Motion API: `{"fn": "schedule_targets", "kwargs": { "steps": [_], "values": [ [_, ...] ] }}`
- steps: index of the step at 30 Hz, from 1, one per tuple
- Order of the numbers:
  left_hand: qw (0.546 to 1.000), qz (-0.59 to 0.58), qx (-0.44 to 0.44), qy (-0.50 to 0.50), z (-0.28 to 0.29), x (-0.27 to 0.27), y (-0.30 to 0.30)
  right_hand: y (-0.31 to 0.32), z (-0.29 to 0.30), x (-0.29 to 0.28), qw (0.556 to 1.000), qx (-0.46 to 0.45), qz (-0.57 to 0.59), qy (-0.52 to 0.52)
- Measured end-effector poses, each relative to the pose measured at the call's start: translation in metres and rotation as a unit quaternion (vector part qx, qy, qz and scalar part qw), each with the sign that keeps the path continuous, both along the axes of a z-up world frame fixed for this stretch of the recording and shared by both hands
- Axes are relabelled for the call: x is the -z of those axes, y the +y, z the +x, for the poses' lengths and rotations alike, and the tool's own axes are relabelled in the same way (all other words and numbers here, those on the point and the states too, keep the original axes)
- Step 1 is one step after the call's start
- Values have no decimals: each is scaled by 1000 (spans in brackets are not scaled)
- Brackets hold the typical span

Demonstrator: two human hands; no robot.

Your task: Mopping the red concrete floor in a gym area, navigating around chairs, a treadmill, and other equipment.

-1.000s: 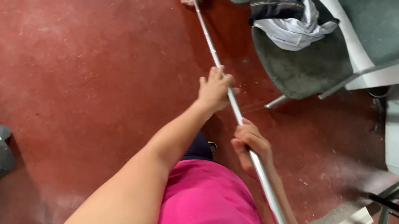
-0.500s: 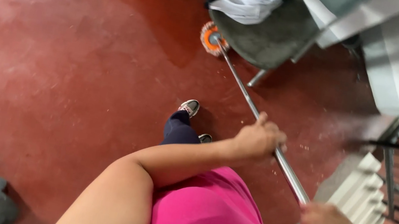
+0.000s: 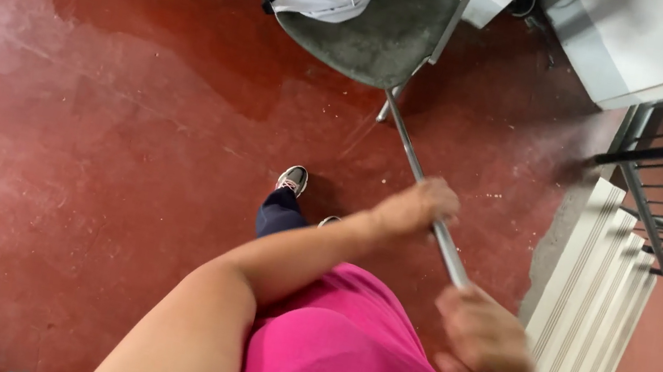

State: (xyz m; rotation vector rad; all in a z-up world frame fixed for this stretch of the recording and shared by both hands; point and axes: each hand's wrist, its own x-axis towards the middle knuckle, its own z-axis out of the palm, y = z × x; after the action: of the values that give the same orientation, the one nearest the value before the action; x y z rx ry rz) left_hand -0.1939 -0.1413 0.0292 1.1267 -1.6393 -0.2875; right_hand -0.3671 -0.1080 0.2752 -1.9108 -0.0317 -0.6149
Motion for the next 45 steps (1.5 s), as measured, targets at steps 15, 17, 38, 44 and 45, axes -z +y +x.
{"fn": "schedule_targets", "kwargs": {
  "steps": [15, 17, 38, 44, 45],
  "values": [
    [950, 272, -30, -148, -29, -102, 46, -46, -43, -21, 966, -205, 38, -154],
    [957, 246, -65, -136, -19, -87, 46, -36, -27, -9, 973, -158, 16, -170],
    [916, 244, -251, -194, 33, -52, 59, -79, 12, 64, 956, -145, 116, -228],
    [917, 290, -252, -105, 115, 32, 76, -43, 70, 142, 952, 9, 188, -242],
    [922, 305, -232, -63, 130, 56, 78, -38, 76, 146, 955, 23, 192, -226]
  ]
}}
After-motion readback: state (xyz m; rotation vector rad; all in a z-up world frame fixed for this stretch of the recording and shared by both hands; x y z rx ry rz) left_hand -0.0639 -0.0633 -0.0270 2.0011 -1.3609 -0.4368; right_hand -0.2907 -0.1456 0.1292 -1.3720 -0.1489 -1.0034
